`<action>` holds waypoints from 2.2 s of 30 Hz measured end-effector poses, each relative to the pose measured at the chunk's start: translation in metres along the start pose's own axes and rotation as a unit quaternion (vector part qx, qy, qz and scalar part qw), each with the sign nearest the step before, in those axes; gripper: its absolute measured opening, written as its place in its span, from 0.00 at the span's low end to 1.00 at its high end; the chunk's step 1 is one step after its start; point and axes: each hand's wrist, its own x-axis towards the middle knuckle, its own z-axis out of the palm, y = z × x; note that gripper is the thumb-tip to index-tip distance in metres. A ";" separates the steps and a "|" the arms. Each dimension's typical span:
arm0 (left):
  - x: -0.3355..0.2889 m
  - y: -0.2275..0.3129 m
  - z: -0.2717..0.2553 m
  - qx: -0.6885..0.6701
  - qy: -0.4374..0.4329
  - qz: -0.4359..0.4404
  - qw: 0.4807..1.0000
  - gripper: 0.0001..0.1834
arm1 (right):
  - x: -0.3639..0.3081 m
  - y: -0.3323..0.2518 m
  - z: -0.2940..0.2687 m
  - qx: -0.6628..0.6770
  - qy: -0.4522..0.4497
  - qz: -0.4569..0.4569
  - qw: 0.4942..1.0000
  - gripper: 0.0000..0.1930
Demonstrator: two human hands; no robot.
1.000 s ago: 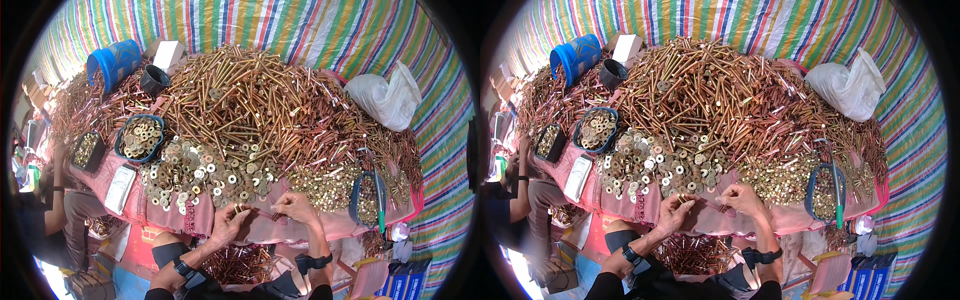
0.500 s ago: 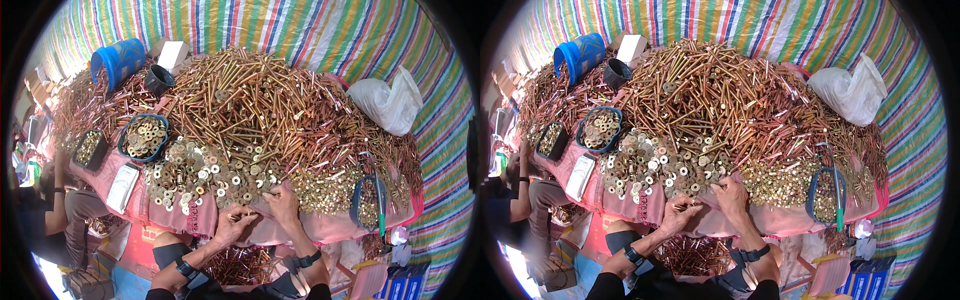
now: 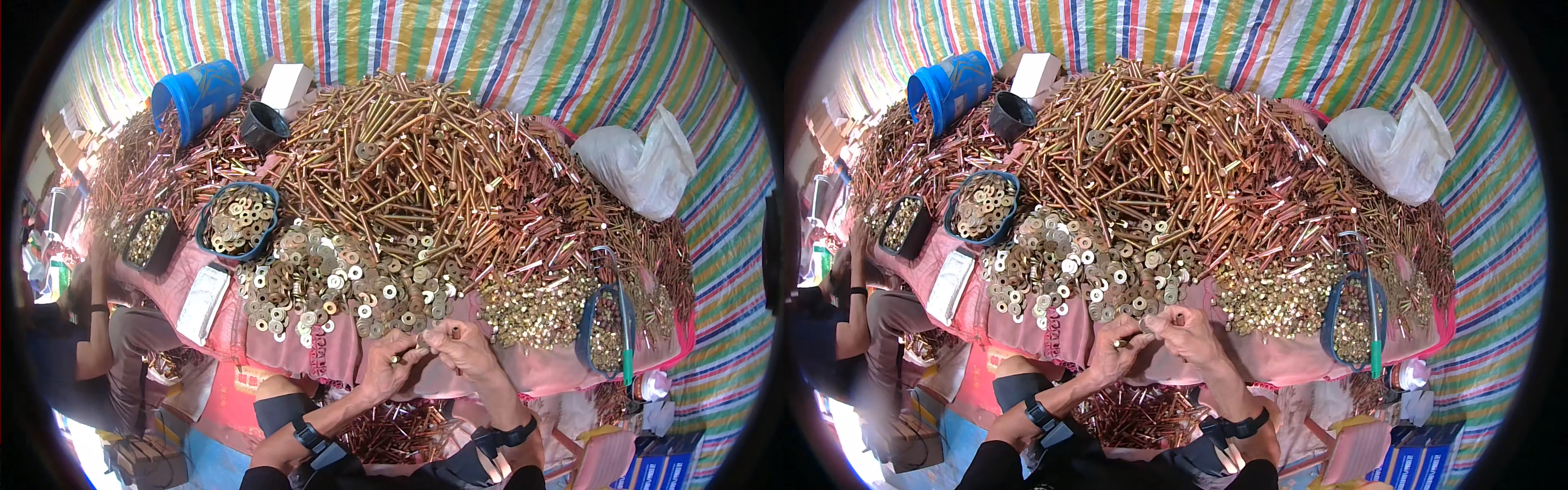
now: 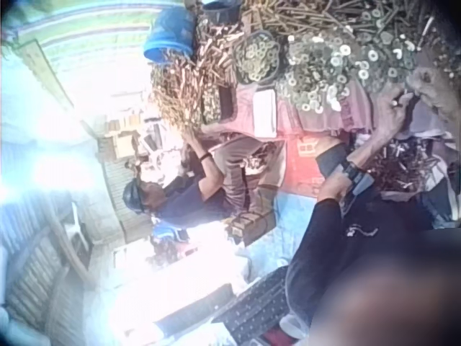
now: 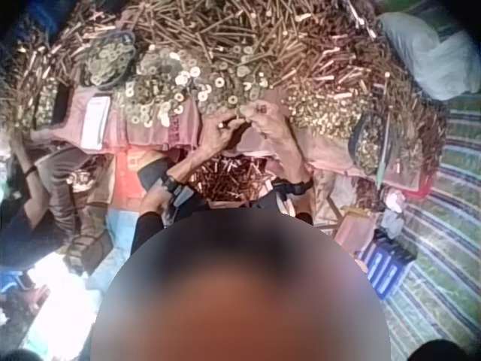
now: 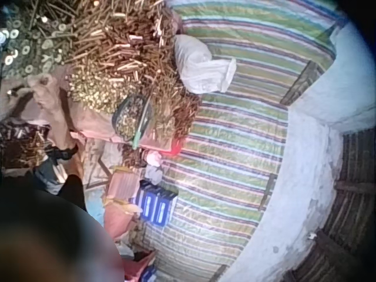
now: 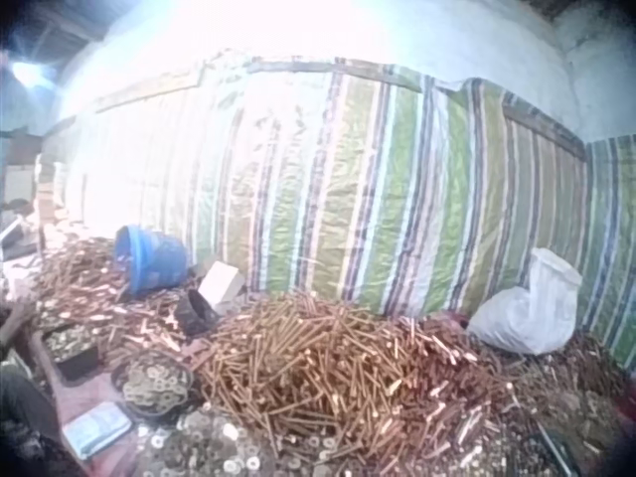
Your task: The person sorts through a large pile of copper-colored rods, brass-colored washers, and small metal pins on a table. They pick up individual items and move them to separate smaller piles or containers.
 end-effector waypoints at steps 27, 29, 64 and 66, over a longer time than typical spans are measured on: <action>0.000 -0.001 0.005 0.024 0.003 0.022 0.999 0.11 | 0.027 -0.008 0.049 0.042 0.118 -0.308 0.943 0.27; 0.000 -0.005 0.006 0.015 0.006 0.035 0.999 0.13 | 0.024 -0.009 0.051 -0.036 0.118 -0.338 0.933 0.26; -0.008 -0.008 0.012 -0.047 0.028 0.011 0.998 0.16 | 0.046 0.006 -0.042 -0.619 0.276 -0.153 0.719 0.10; -0.007 -0.006 0.011 -0.044 0.024 0.003 0.999 0.15 | 0.048 0.007 -0.042 -0.625 0.286 -0.149 0.711 0.10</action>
